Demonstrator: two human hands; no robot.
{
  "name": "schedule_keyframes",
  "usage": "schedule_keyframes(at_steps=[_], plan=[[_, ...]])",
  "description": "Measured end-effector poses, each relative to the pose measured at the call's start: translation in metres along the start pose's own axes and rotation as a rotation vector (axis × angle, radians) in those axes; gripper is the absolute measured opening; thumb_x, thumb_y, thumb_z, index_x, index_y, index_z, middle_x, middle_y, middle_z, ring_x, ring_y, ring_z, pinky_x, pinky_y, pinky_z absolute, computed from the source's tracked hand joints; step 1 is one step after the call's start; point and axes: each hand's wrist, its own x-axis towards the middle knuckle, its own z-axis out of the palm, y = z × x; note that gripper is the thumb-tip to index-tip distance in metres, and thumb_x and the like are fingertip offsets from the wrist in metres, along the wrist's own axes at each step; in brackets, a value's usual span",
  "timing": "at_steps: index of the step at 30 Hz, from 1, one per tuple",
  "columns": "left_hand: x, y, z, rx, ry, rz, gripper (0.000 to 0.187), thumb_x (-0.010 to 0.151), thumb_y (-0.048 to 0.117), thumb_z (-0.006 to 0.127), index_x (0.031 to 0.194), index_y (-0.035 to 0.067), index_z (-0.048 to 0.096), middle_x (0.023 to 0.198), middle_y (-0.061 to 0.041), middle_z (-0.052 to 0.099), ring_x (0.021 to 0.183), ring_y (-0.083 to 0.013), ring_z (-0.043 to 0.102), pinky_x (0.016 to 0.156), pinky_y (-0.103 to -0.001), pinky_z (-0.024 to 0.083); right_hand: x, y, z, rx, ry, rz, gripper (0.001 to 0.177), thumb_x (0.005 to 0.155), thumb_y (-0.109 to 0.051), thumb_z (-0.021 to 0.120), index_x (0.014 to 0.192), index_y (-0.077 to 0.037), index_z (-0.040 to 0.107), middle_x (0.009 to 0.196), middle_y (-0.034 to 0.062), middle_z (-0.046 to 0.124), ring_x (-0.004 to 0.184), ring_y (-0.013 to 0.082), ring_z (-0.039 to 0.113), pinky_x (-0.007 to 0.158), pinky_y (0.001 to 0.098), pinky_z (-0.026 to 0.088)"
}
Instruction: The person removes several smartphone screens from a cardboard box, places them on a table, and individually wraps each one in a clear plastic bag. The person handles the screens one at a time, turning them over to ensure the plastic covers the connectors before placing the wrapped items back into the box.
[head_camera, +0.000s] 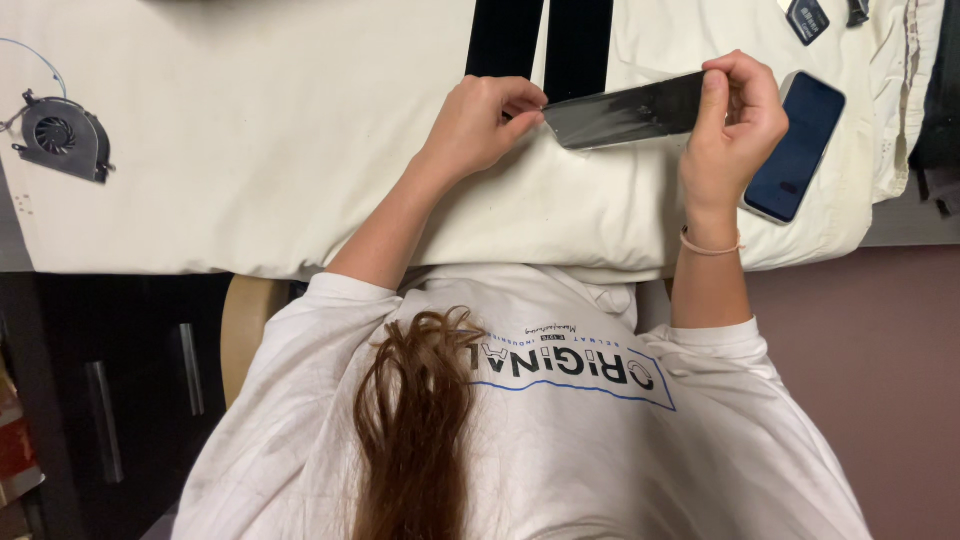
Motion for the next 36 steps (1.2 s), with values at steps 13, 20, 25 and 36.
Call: schedule_keyframes(at_steps=[13,20,25,36], plan=[[0.006,0.023,-0.039,-0.147,0.231,0.156,0.005,0.093,0.007,0.074,0.091,0.008,0.078,0.093,-0.002,0.078,0.083,-0.0143,0.072,0.067,-0.026,0.054,-0.003,0.000,0.001,0.149,0.060,0.049,0.011,0.108,-0.004,0.057,0.104,0.003,0.064,0.099,0.0160,0.067,0.095,0.0253,0.065,0.089,0.0354,0.053],[0.001,0.041,-0.063,-0.070,0.261,0.311,0.004,0.096,0.003,0.067,0.095,0.004,0.071,0.097,-0.006,0.075,0.088,-0.0202,0.069,0.069,-0.031,0.048,-0.008,-0.002,0.014,0.567,-0.067,0.269,0.018,0.113,-0.026,0.051,0.112,-0.010,0.043,0.116,0.0279,0.069,0.110,0.0278,0.066,0.095,0.0298,0.048],[-0.014,0.037,-0.069,-0.279,0.188,0.210,0.005,0.098,0.009,0.063,0.094,0.008,0.065,0.107,-0.012,0.072,0.104,-0.0219,0.067,0.077,-0.033,0.046,-0.018,0.000,0.027,0.714,-0.096,0.463,0.009,0.110,-0.022,0.049,0.109,-0.013,0.046,0.105,0.0273,0.072,0.096,0.0295,0.071,0.082,0.0241,0.049],[-0.018,0.003,-0.052,-1.378,-0.507,0.069,0.105,0.089,0.074,0.070,0.158,-0.001,0.041,0.152,-0.018,0.056,0.140,-0.0283,0.058,0.121,-0.044,0.048,-0.011,-0.032,0.038,0.895,-0.122,0.786,0.007,0.108,-0.015,0.050,0.103,-0.013,0.054,0.104,0.0230,0.073,0.102,0.0251,0.071,0.099,0.0313,0.055]])
